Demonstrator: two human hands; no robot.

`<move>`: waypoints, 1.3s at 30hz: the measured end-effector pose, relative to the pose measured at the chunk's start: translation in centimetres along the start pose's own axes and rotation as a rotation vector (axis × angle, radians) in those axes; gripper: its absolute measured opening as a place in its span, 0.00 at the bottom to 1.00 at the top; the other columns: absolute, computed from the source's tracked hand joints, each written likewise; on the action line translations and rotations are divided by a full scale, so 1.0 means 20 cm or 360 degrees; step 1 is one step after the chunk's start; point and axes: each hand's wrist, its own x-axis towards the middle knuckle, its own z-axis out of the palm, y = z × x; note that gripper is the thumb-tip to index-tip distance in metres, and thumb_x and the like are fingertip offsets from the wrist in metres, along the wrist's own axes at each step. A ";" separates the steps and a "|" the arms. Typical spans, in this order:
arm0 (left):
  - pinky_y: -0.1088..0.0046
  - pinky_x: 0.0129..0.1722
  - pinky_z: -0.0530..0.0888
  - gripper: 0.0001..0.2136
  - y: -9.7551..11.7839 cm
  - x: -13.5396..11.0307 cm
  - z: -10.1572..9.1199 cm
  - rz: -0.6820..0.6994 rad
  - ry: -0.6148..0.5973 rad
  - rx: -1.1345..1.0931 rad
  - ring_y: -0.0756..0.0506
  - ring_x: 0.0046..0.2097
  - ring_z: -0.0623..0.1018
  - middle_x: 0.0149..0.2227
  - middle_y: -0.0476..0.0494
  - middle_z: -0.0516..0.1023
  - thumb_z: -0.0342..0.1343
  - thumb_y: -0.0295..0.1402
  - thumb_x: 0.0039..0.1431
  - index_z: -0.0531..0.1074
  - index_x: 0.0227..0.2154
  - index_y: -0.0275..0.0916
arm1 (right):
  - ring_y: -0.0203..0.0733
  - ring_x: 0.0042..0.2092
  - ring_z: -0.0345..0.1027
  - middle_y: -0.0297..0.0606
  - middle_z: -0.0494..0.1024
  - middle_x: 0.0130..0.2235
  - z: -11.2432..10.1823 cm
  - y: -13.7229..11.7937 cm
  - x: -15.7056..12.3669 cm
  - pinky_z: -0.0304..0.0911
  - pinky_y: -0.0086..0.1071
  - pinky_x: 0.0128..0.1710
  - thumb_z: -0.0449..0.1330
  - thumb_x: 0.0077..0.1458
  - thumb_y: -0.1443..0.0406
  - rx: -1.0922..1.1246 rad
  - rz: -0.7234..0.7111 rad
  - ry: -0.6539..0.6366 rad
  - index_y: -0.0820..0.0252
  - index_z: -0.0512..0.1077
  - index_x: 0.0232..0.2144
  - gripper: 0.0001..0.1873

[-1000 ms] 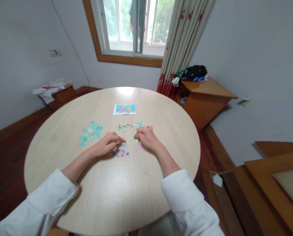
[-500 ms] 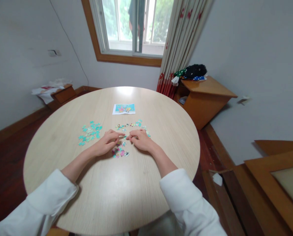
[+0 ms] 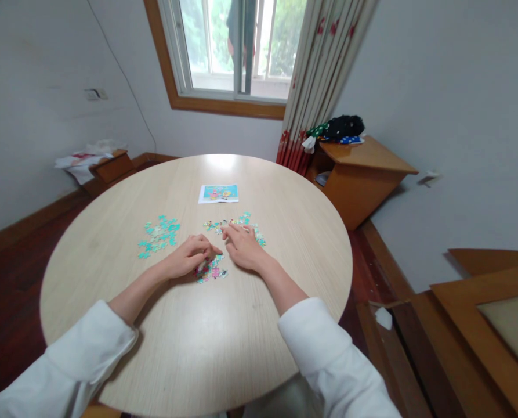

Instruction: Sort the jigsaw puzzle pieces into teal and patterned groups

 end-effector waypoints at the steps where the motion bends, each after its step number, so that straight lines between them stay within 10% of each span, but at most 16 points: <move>1: 0.60 0.50 0.65 0.14 0.00 0.00 0.00 -0.0001 0.0053 -0.0032 0.45 0.41 0.73 0.31 0.44 0.77 0.44 0.30 0.56 0.77 0.31 0.39 | 0.47 0.63 0.52 0.44 0.72 0.53 0.01 -0.01 0.01 0.39 0.50 0.59 0.47 0.49 0.75 -0.0036 -0.0021 -0.0032 0.57 0.65 0.37 0.15; 9: 0.58 0.50 0.65 0.16 -0.07 0.02 0.00 -0.0223 0.0451 -0.0004 0.43 0.44 0.72 0.35 0.43 0.77 0.43 0.28 0.55 0.76 0.38 0.38 | 0.40 0.48 0.68 0.34 0.79 0.40 -0.02 -0.08 0.00 0.39 0.47 0.60 0.47 0.49 0.76 0.0212 -0.0078 -0.0091 0.56 0.65 0.28 0.12; 20: 0.54 0.50 0.60 0.09 -0.10 0.03 0.01 -0.0357 0.0264 0.0201 0.41 0.46 0.65 0.57 0.47 0.70 0.43 0.27 0.55 0.63 0.22 0.39 | 0.42 0.46 0.70 0.37 0.80 0.40 -0.04 0.07 0.02 0.47 0.42 0.52 0.45 0.51 0.74 0.0173 0.0379 0.0457 0.57 0.66 0.26 0.12; 39: 0.53 0.49 0.59 0.11 -0.11 0.03 -0.01 -0.0325 0.0301 0.0177 0.41 0.45 0.69 0.39 0.42 0.79 0.42 0.28 0.57 0.69 0.26 0.40 | 0.39 0.38 0.71 0.33 0.79 0.30 -0.06 0.16 0.00 0.55 0.38 0.51 0.45 0.50 0.73 0.0167 0.0422 0.0427 0.57 0.69 0.24 0.15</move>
